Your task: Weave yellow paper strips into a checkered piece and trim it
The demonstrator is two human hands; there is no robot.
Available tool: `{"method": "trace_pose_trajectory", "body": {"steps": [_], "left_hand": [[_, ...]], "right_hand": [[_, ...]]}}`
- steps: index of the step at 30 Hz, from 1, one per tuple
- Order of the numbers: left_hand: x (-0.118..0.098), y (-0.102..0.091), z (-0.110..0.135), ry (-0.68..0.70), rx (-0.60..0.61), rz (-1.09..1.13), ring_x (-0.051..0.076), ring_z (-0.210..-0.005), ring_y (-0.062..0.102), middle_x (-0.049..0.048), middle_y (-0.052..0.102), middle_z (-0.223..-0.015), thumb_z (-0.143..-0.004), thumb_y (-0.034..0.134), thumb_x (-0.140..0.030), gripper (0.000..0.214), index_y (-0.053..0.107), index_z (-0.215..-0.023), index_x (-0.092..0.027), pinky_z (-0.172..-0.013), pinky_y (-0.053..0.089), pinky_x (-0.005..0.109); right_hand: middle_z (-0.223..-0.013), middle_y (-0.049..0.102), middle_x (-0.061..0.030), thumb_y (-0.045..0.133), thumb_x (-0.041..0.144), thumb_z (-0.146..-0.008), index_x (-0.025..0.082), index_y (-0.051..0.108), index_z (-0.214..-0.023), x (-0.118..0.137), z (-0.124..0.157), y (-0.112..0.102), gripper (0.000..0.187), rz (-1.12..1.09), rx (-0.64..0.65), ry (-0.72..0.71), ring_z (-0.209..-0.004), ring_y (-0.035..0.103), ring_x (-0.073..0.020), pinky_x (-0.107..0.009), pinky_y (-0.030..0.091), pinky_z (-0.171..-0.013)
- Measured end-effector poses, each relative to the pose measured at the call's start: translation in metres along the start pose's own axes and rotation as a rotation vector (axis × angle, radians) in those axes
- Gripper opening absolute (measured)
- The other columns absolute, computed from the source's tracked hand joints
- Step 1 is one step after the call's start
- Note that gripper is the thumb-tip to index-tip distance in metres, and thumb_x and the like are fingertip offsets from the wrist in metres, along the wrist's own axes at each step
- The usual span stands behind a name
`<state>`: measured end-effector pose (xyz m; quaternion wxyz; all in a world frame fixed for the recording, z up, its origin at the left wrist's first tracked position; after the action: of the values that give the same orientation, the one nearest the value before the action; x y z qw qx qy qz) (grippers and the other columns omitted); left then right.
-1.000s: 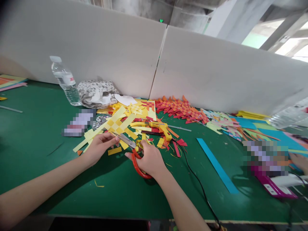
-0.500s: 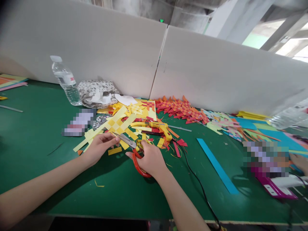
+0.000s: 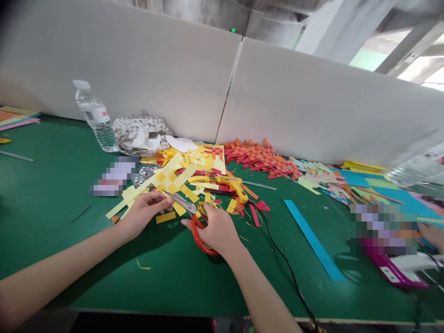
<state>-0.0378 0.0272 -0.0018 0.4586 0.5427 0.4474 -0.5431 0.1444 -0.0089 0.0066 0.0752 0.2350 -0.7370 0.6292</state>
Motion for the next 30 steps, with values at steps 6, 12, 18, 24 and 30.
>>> {"method": "trace_pose_trajectory", "body": {"steps": [6,12,18,24,30], "left_hand": [[0.001,0.0,0.0,-0.02,0.013,0.019,0.012,-0.058,0.056,0.0016,0.061,-0.059,-0.062,0.068,-0.042,0.026,0.065,-0.065,-0.017,-0.054,0.041,0.022],[0.002,0.001,0.0,-0.03,0.02,0.032,0.012,-0.058,0.055,0.0009,0.061,-0.058,-0.063,0.068,-0.041,0.026,0.065,-0.066,-0.016,-0.054,0.04,0.021],[0.002,-0.003,-0.003,-0.016,-0.003,0.089,0.009,-0.054,0.051,0.0003,0.06,-0.058,-0.066,0.067,-0.041,0.026,0.063,-0.064,-0.015,-0.052,0.038,0.02],[0.007,-0.018,-0.011,-0.023,-0.182,0.259,0.009,-0.058,0.051,0.0002,0.058,-0.062,-0.063,0.07,-0.04,0.026,0.063,-0.065,-0.015,-0.048,0.036,0.017],[0.013,-0.027,-0.015,-0.086,-0.292,0.347,0.009,-0.063,0.054,0.0043,0.063,-0.077,-0.06,0.072,-0.04,0.028,0.063,-0.069,-0.015,-0.046,0.036,0.016]], "right_hand": [[-0.053,0.048,0.0038,0.055,0.055,-0.07,0.021,0.038,-0.067,0.0,0.0,0.0,0.038,0.003,-0.005,-0.002,-0.042,0.04,-0.01,-0.022,0.024,-0.043],[-0.054,0.048,0.0033,0.055,0.054,-0.07,0.022,0.037,-0.067,0.0,0.0,-0.001,0.037,-0.014,-0.01,0.003,-0.043,0.04,-0.0101,-0.022,0.025,-0.043],[-0.048,0.04,0.0066,0.057,0.05,-0.069,0.022,0.035,-0.066,-0.001,-0.001,-0.002,0.036,-0.029,-0.031,0.022,-0.041,0.034,-0.009,-0.021,0.023,-0.042],[-0.044,0.031,0.009,0.059,0.05,-0.068,0.022,0.029,-0.062,-0.005,-0.003,-0.001,0.042,-0.124,-0.038,0.076,-0.041,0.027,-0.0079,-0.02,0.023,-0.042],[-0.048,0.031,0.0083,0.064,0.042,-0.066,0.021,0.029,-0.059,-0.005,-0.004,-0.005,0.042,-0.292,-0.134,0.074,-0.044,0.028,-0.0073,-0.02,0.027,-0.043]]}}
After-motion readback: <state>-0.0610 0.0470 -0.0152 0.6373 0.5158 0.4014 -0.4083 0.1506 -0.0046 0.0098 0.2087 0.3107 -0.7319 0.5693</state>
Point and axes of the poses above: each hand's wrist, its own z-axis away from the middle knuckle, its own y-axis out of the palm, x = y × z, the point moved 4 cm from there along -z, towards the middle knuckle
